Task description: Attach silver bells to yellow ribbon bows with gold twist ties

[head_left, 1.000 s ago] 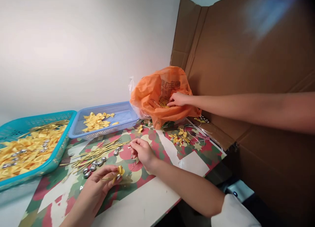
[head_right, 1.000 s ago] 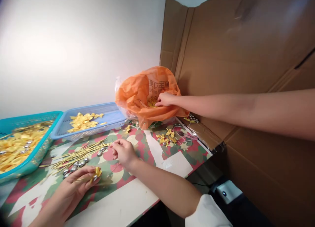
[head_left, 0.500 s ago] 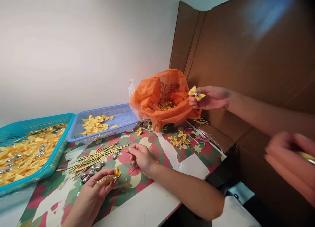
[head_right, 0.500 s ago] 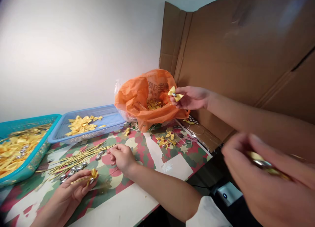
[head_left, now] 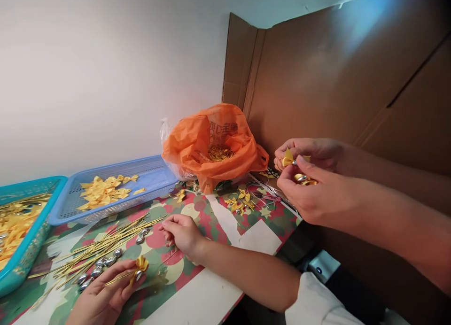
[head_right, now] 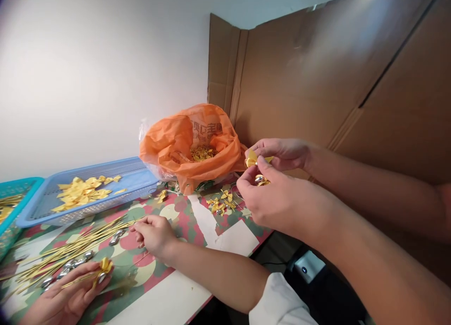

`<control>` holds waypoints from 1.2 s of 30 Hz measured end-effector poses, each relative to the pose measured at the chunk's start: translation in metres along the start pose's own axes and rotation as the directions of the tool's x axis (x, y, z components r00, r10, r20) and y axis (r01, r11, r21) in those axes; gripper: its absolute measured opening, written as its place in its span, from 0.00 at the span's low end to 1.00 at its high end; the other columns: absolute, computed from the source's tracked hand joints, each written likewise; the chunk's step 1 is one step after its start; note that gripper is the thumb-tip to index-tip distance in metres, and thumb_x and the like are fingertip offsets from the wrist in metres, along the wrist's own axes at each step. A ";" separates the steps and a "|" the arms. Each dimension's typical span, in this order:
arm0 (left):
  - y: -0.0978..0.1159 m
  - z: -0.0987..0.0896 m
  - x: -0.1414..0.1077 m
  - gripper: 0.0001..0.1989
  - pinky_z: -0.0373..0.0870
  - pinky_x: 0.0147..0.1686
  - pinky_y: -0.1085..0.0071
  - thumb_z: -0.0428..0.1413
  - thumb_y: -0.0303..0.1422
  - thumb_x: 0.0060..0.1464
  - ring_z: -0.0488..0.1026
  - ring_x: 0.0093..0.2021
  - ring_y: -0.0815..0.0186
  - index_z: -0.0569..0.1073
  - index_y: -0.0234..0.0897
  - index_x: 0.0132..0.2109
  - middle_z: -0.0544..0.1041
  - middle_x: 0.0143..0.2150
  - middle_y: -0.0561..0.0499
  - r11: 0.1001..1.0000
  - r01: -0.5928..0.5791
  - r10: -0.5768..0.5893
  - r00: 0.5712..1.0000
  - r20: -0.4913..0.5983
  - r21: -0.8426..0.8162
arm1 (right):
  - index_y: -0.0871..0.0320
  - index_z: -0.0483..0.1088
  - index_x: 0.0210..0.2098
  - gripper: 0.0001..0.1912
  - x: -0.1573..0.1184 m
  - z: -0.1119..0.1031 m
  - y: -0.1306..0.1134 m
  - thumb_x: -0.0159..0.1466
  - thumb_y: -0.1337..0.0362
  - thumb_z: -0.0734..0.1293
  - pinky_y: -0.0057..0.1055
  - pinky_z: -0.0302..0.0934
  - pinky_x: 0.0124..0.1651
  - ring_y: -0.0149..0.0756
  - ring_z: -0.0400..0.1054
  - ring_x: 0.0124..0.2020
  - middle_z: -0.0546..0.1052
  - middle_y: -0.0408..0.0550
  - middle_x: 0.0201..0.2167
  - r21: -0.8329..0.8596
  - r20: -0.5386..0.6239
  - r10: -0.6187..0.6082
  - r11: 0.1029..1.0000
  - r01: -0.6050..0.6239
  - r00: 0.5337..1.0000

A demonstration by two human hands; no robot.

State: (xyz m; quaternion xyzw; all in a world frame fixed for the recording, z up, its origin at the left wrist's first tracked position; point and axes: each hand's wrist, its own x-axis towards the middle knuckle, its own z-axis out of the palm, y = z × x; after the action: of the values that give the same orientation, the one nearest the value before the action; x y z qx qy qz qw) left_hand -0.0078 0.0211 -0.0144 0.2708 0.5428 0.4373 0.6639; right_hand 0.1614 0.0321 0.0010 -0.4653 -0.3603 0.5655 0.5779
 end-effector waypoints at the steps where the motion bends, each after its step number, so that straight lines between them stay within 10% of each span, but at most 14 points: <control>1: -0.001 -0.002 0.001 0.19 0.77 0.28 0.80 0.71 0.27 0.11 0.77 0.28 0.63 0.81 0.43 0.22 0.82 0.27 0.55 1.000 -0.001 0.001 1.000 0.005 -0.002 | 0.57 0.66 0.18 0.12 0.000 0.000 0.000 0.57 0.61 0.64 0.27 0.51 0.23 0.21 0.54 0.16 0.63 0.36 0.14 0.034 0.009 0.024 0.999 -0.024 1.000; 36: -0.010 -0.014 0.019 0.23 0.79 0.27 0.76 0.73 0.30 0.08 0.78 0.28 0.61 0.81 0.39 0.24 0.82 0.27 0.50 0.998 -0.007 0.008 1.000 0.005 -0.059 | 0.60 0.68 0.23 0.10 0.001 0.001 -0.004 0.60 0.71 0.63 0.24 0.51 0.24 0.23 0.53 0.16 0.63 0.34 0.13 0.101 0.016 0.166 0.981 -0.167 0.986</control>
State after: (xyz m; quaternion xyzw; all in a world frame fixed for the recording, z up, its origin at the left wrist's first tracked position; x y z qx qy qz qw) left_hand -0.0181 0.0318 -0.0354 0.2541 0.5269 0.4550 0.6714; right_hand 0.1615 0.0337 0.0047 -0.4618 -0.2929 0.6311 0.5502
